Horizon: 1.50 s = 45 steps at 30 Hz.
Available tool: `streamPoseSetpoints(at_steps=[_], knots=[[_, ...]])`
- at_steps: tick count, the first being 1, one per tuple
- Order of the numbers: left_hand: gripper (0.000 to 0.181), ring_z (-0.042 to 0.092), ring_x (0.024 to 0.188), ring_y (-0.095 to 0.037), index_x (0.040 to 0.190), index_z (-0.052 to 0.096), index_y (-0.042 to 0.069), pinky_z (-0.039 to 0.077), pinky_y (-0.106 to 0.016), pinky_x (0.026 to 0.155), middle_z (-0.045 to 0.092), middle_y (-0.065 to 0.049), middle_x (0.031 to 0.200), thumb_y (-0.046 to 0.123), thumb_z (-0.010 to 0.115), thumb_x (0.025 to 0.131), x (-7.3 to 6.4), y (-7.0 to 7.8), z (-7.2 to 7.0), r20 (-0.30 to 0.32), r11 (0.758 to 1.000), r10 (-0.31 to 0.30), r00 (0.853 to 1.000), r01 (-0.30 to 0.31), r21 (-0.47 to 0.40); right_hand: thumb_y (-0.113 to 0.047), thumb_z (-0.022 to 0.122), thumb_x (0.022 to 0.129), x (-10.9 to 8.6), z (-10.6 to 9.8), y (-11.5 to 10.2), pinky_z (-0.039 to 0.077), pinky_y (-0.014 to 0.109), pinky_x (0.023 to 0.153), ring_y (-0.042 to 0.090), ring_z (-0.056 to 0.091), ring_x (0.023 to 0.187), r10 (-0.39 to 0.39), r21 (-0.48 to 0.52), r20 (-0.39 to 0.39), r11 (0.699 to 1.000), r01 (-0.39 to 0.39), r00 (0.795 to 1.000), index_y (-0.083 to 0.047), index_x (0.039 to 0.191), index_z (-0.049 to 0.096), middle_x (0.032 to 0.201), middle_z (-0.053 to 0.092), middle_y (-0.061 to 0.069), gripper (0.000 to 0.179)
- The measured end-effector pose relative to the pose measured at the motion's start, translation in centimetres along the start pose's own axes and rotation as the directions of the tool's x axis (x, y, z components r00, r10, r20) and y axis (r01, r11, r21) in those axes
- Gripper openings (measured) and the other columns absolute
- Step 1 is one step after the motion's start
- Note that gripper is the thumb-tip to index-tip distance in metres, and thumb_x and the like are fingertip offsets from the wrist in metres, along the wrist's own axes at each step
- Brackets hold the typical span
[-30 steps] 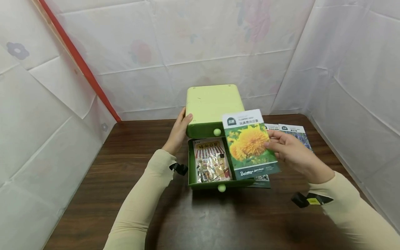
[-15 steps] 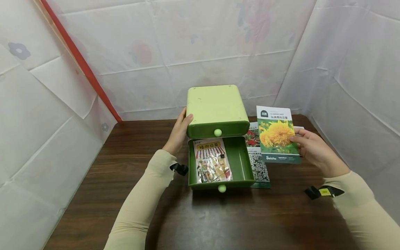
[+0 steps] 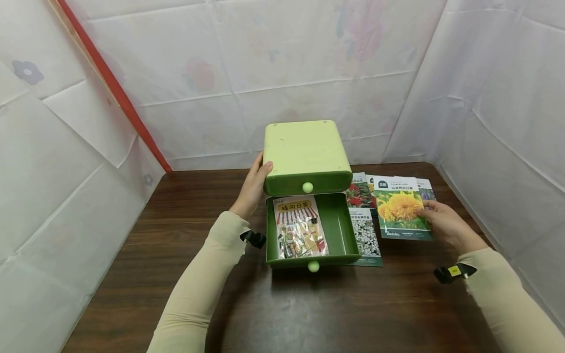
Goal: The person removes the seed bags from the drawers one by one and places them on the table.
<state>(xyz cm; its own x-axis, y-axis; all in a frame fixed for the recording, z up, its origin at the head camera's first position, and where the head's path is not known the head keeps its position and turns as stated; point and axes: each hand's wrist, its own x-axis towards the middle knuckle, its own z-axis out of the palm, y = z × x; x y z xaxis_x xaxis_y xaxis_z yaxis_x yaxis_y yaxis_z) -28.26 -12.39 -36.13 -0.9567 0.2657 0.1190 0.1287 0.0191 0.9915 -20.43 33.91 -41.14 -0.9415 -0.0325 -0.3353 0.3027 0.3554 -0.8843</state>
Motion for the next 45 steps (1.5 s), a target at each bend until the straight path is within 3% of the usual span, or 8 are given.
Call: streamPoseSetpoints(at_steps=[5,9,12,18,26,34,37,45], knots=[[0.067,0.030,0.143,-0.022,0.156,0.011,0.039,0.030,-0.052,0.114,0.010,0.007,0.164,0.056,0.043,0.100,0.0,-0.1,0.0,-0.008,1.000,-0.005,1.000,0.005,0.013,-0.026,0.037,0.107,0.5,0.4,1.4,0.050,0.028,0.069,0.005,0.054,0.081,0.014,-0.138,-0.022,0.990,-0.017,1.000,0.011,0.143,0.031,0.101,0.057,0.002,0.053],[0.068,0.029,0.144,-0.021,0.157,0.010,0.039,0.030,-0.052,0.115,0.010,0.008,0.164,0.057,0.043,0.099,0.0,-0.1,0.0,-0.004,1.000,-0.005,1.000,0.005,0.013,-0.024,0.038,0.106,0.8,0.6,2.3,0.046,0.039,0.081,0.027,0.051,0.102,0.017,-0.270,-0.026,0.963,-0.024,1.000,0.015,0.137,0.037,0.123,0.048,0.027,0.050],[0.068,0.028,0.145,-0.020,0.157,0.010,0.039,0.030,-0.052,0.115,0.010,0.008,0.164,0.057,0.043,0.099,0.0,0.0,0.0,-0.006,1.000,-0.007,1.000,0.008,0.017,-0.021,0.040,0.104,1.0,0.8,2.9,0.045,0.041,0.083,0.034,0.049,0.107,0.025,-0.311,-0.026,0.950,-0.032,0.999,0.017,0.137,0.037,0.130,0.043,0.034,0.049],[0.066,0.031,0.143,-0.020,0.156,0.012,0.041,0.030,-0.050,0.114,0.012,0.009,0.163,0.055,0.043,0.100,0.0,0.0,0.0,-0.007,1.000,-0.001,1.000,0.001,-0.001,-0.014,0.047,0.100,1.2,1.2,3.3,0.043,0.030,0.069,0.015,0.051,0.082,0.010,-0.343,-0.046,0.939,-0.025,0.999,0.015,0.121,0.050,0.101,0.058,0.017,0.036],[0.066,0.026,0.146,-0.021,0.157,0.007,0.037,0.029,-0.053,0.115,0.008,0.008,0.165,0.051,0.040,0.102,0.1,0.0,-0.1,0.001,1.000,-0.007,1.000,0.007,0.010,-0.015,0.054,0.096,1.3,1.3,3.8,0.037,0.032,0.055,0.014,0.039,0.057,-0.012,-0.412,-0.084,0.911,-0.024,0.996,0.005,0.090,0.053,0.063,0.039,-0.002,0.021],[0.066,0.027,0.145,-0.027,0.160,0.004,0.025,0.029,-0.053,0.115,0.007,-0.002,0.165,0.040,0.037,0.105,-0.9,1.8,0.3,0.017,1.000,-0.019,1.000,0.019,0.014,-0.022,0.057,0.095,1.3,1.3,3.6,0.033,0.031,0.049,0.012,0.030,0.047,0.031,-0.459,-0.096,0.886,-0.072,0.995,-0.017,0.056,0.037,0.051,0.027,-0.007,0.044],[0.066,0.027,0.145,-0.026,0.160,0.004,0.023,0.028,-0.052,0.116,0.008,-0.002,0.165,0.039,0.037,0.105,-1.4,2.6,0.6,0.020,1.000,-0.021,1.000,0.020,0.021,-0.024,0.058,0.094,1.2,1.3,3.4,0.035,0.031,0.050,0.011,0.029,0.046,0.047,-0.478,-0.096,0.874,-0.088,0.994,-0.019,0.053,0.036,0.050,0.026,-0.007,0.047],[0.066,0.026,0.146,-0.026,0.160,0.005,0.024,0.027,-0.052,0.116,0.008,-0.002,0.165,0.039,0.038,0.104,-1.5,2.8,0.6,0.014,1.000,-0.023,1.000,0.023,0.016,-0.025,0.059,0.093,1.2,1.4,3.3,0.040,0.031,0.054,0.012,0.033,0.049,0.063,-0.514,-0.123,0.850,-0.118,0.990,-0.020,0.054,0.036,0.051,0.027,-0.007,0.045]])
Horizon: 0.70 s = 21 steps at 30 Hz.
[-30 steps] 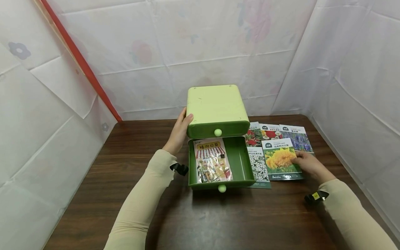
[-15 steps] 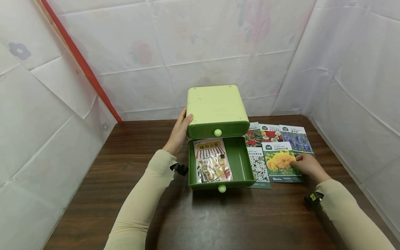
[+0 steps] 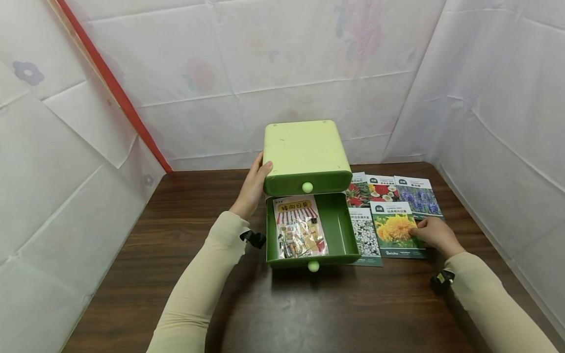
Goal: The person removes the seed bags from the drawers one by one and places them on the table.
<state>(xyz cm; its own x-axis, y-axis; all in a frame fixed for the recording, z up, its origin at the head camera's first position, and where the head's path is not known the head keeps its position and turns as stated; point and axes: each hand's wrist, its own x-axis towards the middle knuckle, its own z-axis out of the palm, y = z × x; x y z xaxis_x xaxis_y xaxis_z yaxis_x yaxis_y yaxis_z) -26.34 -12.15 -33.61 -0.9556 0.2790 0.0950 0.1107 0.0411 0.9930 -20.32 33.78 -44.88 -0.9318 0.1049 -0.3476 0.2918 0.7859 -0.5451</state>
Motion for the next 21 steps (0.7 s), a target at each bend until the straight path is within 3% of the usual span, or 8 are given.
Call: streamPoseSetpoints(at_steps=[4,8,12,17,21], knots=[[0.067,0.024,0.147,-0.026,0.160,0.005,0.023,0.027,-0.052,0.117,0.007,-0.002,0.166,0.038,0.038,0.104,0.0,0.0,0.0,-0.004,1.000,-0.002,1.000,0.002,0.002,-0.026,0.060,0.092,-0.2,-0.2,0.0,0.046,0.032,0.056,0.014,0.046,0.055,0.014,-0.007,-0.008,1.000,-0.014,1.000,-0.016,0.060,0.040,0.058,0.035,-0.004,0.039],[0.066,0.024,0.147,-0.026,0.160,0.004,0.023,0.028,-0.052,0.116,0.007,-0.002,0.166,0.039,0.038,0.105,0.0,0.1,0.0,-0.002,1.000,-0.006,1.000,0.006,-0.002,-0.027,0.061,0.091,-0.7,-0.4,-0.2,0.050,0.033,0.059,0.018,0.058,0.067,0.006,-0.013,-0.036,1.000,-0.006,0.999,-0.003,0.079,0.056,0.076,0.054,0.007,0.027],[0.066,0.023,0.148,-0.026,0.160,0.004,0.025,0.028,-0.052,0.116,0.006,0.000,0.166,0.040,0.037,0.105,0.5,-0.8,-0.2,0.001,1.000,-0.001,1.000,0.001,-0.002,-0.031,0.054,0.097,-1.0,-0.9,-0.9,0.048,0.033,0.059,0.021,0.058,0.071,-0.066,-0.006,-0.084,0.998,0.066,0.994,0.008,0.104,0.059,0.086,0.062,0.016,0.039],[0.065,0.022,0.148,-0.022,0.158,0.006,0.033,0.026,-0.053,0.117,0.006,0.004,0.165,0.045,0.038,0.104,1.5,-2.5,-0.6,-0.004,1.000,0.014,1.000,-0.014,0.000,-0.036,0.045,0.103,-1.5,-1.4,-2.8,0.052,0.035,0.064,0.030,0.064,0.082,-0.197,0.035,-0.197,0.978,0.207,0.961,0.009,0.121,0.054,0.101,0.063,0.025,0.049],[0.064,0.024,0.147,-0.020,0.157,0.008,0.037,0.027,-0.052,0.116,0.008,0.007,0.165,0.050,0.039,0.102,1.6,-2.8,-0.6,-0.008,1.000,0.026,1.000,-0.026,0.005,-0.034,0.045,0.104,-2.6,-1.7,-5.3,0.055,0.036,0.070,0.037,0.065,0.094,-0.295,0.055,-0.255,0.946,0.318,0.921,0.005,0.122,0.056,0.110,0.062,0.026,0.045]])
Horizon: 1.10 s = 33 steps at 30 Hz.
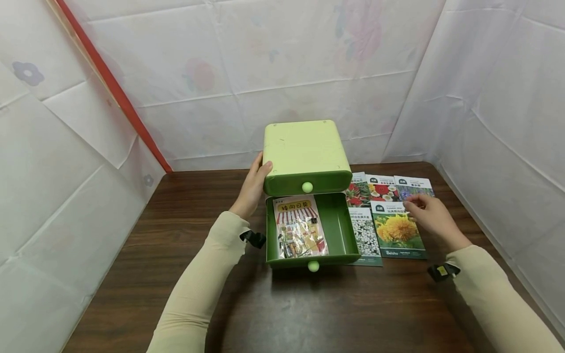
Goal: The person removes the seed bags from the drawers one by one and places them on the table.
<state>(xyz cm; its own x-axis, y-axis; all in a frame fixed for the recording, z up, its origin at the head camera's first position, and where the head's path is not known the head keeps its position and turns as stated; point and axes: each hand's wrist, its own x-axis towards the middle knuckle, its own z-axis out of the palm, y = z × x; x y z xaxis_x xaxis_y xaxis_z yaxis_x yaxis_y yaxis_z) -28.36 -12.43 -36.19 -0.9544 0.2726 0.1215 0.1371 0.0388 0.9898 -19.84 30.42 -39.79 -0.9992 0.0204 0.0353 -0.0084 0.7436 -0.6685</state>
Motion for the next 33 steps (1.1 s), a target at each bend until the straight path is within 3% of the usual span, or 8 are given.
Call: streamPoseSetpoints(at_steps=[4,7,11,14,19,22,26,33], knots=[[0.064,0.024,0.146,-0.020,0.157,0.007,0.036,0.028,-0.052,0.116,0.007,0.007,0.165,0.049,0.039,0.103,0.0,0.0,0.0,0.012,1.000,0.010,1.000,-0.009,-0.007,-0.032,0.049,0.104,-0.2,0.0,-2.7,0.053,0.025,0.067,0.014,0.065,0.084,-0.101,0.014,-0.041,0.995,0.102,0.994,0.001,0.119,0.060,0.107,0.064,0.021,0.039],[0.065,0.023,0.147,-0.022,0.159,0.005,0.029,0.028,-0.051,0.116,0.007,0.002,0.165,0.043,0.037,0.105,-0.7,1.2,0.2,0.028,1.000,0.014,1.000,-0.014,-0.011,-0.032,0.050,0.103,-0.5,0.4,-4.9,0.050,0.021,0.064,-0.001,0.058,0.076,-0.161,0.034,-0.069,0.986,0.164,0.984,-0.003,0.117,0.062,0.102,0.067,0.017,0.035],[0.065,0.022,0.148,-0.024,0.160,0.003,0.021,0.027,-0.051,0.116,0.006,-0.002,0.166,0.037,0.036,0.106,-1.5,2.6,0.5,0.037,1.000,0.011,0.999,-0.011,-0.009,-0.032,0.050,0.103,-1.0,1.4,-7.8,0.049,0.026,0.065,0.010,0.061,0.082,-0.225,0.034,-0.071,0.973,0.228,0.972,-0.006,0.117,0.064,0.101,0.068,0.012,0.032],[0.066,0.019,0.149,-0.024,0.160,0.002,0.023,0.026,-0.052,0.117,0.004,-0.001,0.166,0.038,0.036,0.106,-1.0,1.8,0.3,0.031,1.000,0.002,1.000,-0.002,-0.009,-0.029,0.052,0.103,-1.3,2.4,-9.6,0.052,0.031,0.072,0.020,0.064,0.088,-0.282,0.028,-0.041,0.959,0.283,0.958,-0.007,0.118,0.063,0.105,0.069,0.011,0.029],[0.066,0.024,0.147,-0.024,0.159,0.003,0.031,0.027,-0.053,0.116,0.006,0.003,0.165,0.045,0.037,0.104,0.0,0.3,0.0,0.022,1.000,-0.001,1.000,0.002,-0.016,-0.020,0.056,0.101,-1.5,4.4,-11.9,0.055,0.038,0.079,0.020,0.064,0.091,-0.404,0.017,0.021,0.915,0.403,0.915,-0.005,0.120,0.063,0.106,0.067,0.009,0.025],[0.065,0.028,0.145,-0.024,0.158,0.005,0.035,0.029,-0.053,0.115,0.007,0.005,0.165,0.049,0.038,0.103,0.1,0.0,0.0,0.011,1.000,-0.004,1.000,0.004,-0.015,-0.020,0.060,0.099,-1.6,5.4,-13.0,0.054,0.042,0.081,0.021,0.064,0.095,-0.452,-0.025,0.072,0.890,0.454,0.889,-0.003,0.126,0.060,0.108,0.066,0.009,0.032],[0.066,0.030,0.144,-0.023,0.157,0.008,0.038,0.029,-0.052,0.115,0.010,0.007,0.164,0.053,0.040,0.102,0.1,0.0,0.0,-0.005,1.000,-0.015,1.000,0.015,-0.009,-0.027,0.062,0.098,-1.5,6.6,-14.0,0.052,0.047,0.090,0.027,0.062,0.109,-0.469,-0.095,0.165,0.868,0.488,0.867,-0.004,0.136,0.054,0.121,0.063,0.012,0.046],[0.066,0.027,0.146,-0.025,0.159,0.004,0.031,0.028,-0.053,0.116,0.007,0.002,0.165,0.045,0.038,0.104,-0.3,0.9,0.1,0.003,0.999,-0.033,0.999,0.033,-0.006,-0.040,0.062,0.096,-1.0,8.5,-14.8,0.048,0.050,0.097,0.032,0.055,0.123,-0.469,-0.200,0.299,0.821,0.536,0.831,-0.007,0.148,0.042,0.141,0.049,0.016,0.065]])
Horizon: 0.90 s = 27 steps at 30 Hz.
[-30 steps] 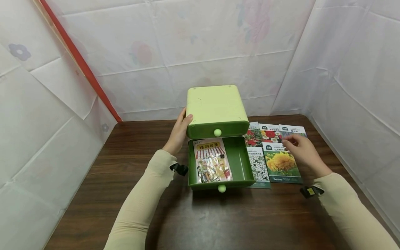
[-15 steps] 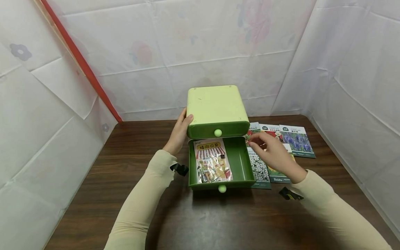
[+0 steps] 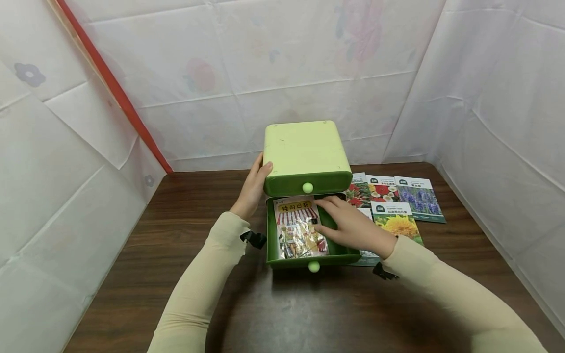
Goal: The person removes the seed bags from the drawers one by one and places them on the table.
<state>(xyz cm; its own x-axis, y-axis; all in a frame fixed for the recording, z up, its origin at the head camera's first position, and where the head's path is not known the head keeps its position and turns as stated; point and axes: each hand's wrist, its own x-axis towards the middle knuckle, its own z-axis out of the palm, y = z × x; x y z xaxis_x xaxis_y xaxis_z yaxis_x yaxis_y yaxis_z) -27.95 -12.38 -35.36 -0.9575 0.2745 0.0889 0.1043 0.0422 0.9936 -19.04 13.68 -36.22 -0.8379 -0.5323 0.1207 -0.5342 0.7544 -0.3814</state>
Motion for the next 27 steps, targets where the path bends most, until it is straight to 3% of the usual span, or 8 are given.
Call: streamPoseSetpoints(at_steps=[5,10,15,21,27], knots=[[0.066,0.029,0.144,-0.028,0.159,0.003,0.029,0.031,-0.053,0.114,0.006,0.000,0.166,0.042,0.038,0.104,0.0,0.2,-0.1,0.008,1.000,-0.011,1.000,0.011,-0.006,-0.047,0.061,0.094,0.7,0.9,-0.1,0.047,0.052,0.100,0.037,0.050,0.130,-0.007,-0.075,0.087,0.997,0.014,0.996,-0.008,0.150,0.039,0.147,0.043,0.021,0.072],[0.066,0.026,0.146,-0.023,0.159,0.005,0.032,0.029,-0.052,0.116,0.007,0.005,0.165,0.046,0.038,0.104,0.3,-0.3,-0.2,-0.004,1.000,-0.002,1.000,0.002,-0.004,-0.055,0.062,0.091,1.3,1.5,0.0,0.041,0.056,0.106,0.044,0.042,0.136,0.043,-0.127,0.190,0.992,-0.019,0.981,-0.011,0.153,0.035,0.153,0.036,0.026,0.081],[0.070,0.023,0.148,-0.021,0.159,0.006,0.032,0.026,-0.052,0.117,0.007,0.008,0.165,0.053,0.040,0.102,0.4,-0.6,-0.1,-0.019,1.000,0.014,1.000,-0.014,0.013,-0.061,0.059,0.090,1.8,1.9,0.1,0.034,0.057,0.112,0.048,0.033,0.140,0.053,-0.190,0.250,0.982,-0.004,0.967,-0.012,0.156,0.029,0.152,0.033,0.032,0.087],[0.067,0.021,0.149,-0.021,0.158,0.006,0.034,0.024,-0.051,0.118,0.006,0.006,0.165,0.050,0.040,0.102,0.3,-0.4,-0.1,-0.018,1.000,-0.007,1.000,0.007,0.017,-0.060,0.060,0.090,2.1,2.3,-0.1,0.021,0.058,0.118,0.048,0.014,0.147,0.031,-0.172,0.298,0.985,0.021,0.954,-0.013,0.158,0.019,0.158,0.013,0.033,0.092],[0.067,0.020,0.149,-0.025,0.160,0.004,0.026,0.024,-0.052,0.118,0.005,-0.001,0.166,0.042,0.038,0.104,-0.1,0.2,0.0,-0.005,1.000,-0.010,1.000,0.010,0.012,-0.054,0.061,0.092,2.3,2.5,-0.1,0.017,0.056,0.120,0.046,0.009,0.148,0.016,-0.098,0.303,0.995,0.015,0.953,-0.012,0.159,0.016,0.160,0.009,0.027,0.091]])
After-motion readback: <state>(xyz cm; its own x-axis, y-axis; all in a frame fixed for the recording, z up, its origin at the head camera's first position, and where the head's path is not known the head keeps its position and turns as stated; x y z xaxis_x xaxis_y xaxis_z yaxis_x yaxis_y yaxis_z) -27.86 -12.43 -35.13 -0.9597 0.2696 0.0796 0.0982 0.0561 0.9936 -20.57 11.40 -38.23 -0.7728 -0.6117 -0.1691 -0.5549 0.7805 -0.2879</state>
